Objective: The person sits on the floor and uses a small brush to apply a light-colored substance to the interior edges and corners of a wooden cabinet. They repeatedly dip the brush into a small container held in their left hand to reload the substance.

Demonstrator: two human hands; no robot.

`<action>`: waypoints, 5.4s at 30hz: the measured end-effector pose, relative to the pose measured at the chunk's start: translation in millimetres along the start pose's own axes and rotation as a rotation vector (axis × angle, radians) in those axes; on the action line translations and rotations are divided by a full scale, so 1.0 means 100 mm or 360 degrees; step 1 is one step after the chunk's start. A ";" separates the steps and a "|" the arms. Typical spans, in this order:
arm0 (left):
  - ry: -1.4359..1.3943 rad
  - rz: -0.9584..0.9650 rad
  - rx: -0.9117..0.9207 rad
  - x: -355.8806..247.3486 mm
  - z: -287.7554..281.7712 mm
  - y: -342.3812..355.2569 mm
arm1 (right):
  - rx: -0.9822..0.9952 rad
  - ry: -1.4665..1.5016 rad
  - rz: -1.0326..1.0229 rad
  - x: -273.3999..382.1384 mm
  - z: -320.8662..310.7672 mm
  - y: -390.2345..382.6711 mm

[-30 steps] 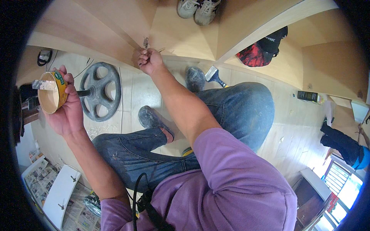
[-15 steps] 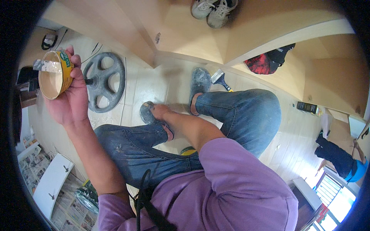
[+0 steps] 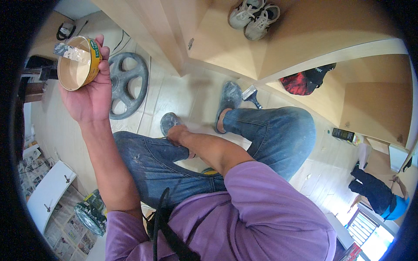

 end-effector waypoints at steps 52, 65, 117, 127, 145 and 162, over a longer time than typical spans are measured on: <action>0.0177 -0.0031 -0.0060 -0.08 -0.02 -0.06 | -0.1956 0.0630 0.0535 -1.64 -2.18 -0.75; 0.0071 0.0045 0.0044 -0.05 0.00 -0.03 | -0.0204 0.0584 0.0487 -0.73 0.34 -0.22; -0.0359 -0.0356 -0.0194 1.00 0.53 -0.07 | -0.2328 0.0869 -0.0733 0.90 -4.15 -4.36; -0.0291 -0.0443 -0.0197 1.13 0.71 0.00 | -0.2304 0.1036 -0.1110 1.03 -4.38 -4.41; -0.0341 -0.0813 -0.0140 2.02 0.88 0.30 | -0.2250 0.1044 -0.0789 0.81 -4.19 -4.87; -0.0161 -0.0882 -0.0145 2.15 0.89 0.20 | -0.2288 0.0988 -0.1014 0.94 -4.15 -4.91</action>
Point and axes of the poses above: each hand's wrist, its own y-axis towards the middle knuckle, its own z-axis out of the palm, x = y × z, the point moved 10 cm from there along y, towards the middle knuckle, and after that the axes turned 11 degrees about -z, right-handed, at the moved point
